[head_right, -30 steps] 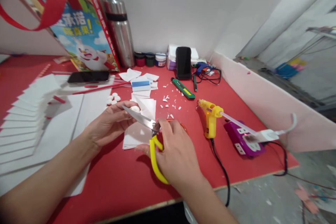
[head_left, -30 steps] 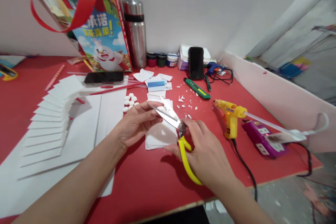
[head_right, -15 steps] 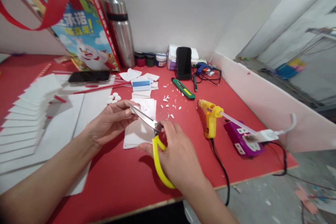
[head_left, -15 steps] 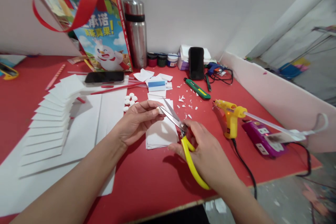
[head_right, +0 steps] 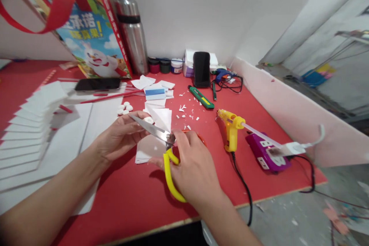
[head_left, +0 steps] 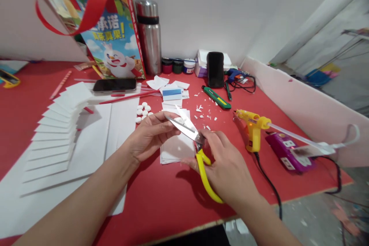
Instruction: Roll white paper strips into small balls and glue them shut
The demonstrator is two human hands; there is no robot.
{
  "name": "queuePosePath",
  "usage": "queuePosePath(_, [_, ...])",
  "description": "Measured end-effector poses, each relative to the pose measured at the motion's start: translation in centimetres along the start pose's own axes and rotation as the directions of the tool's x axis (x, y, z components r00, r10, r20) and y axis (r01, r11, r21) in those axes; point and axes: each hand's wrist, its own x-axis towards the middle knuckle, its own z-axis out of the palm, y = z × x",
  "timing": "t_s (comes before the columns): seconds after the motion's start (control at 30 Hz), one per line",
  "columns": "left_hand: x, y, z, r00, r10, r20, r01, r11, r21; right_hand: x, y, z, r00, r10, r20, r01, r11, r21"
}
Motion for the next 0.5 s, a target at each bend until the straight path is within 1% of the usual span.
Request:
queuePosePath(0.23, [-0.07,-0.03,0.01,1.000,-0.002,0.031,0.002,1.000,0.016,0.17,-0.06,0.10,1.000,-0.017,-0.005,0.017,0.999,-0.031])
queuePosePath(0.5, [-0.12,-0.25,-0.12,1.000,-0.027,0.009,0.027,0.999,0.031,0.09,-0.07,0.54,0.997,-0.066,-0.044,0.062,0.994,-0.085])
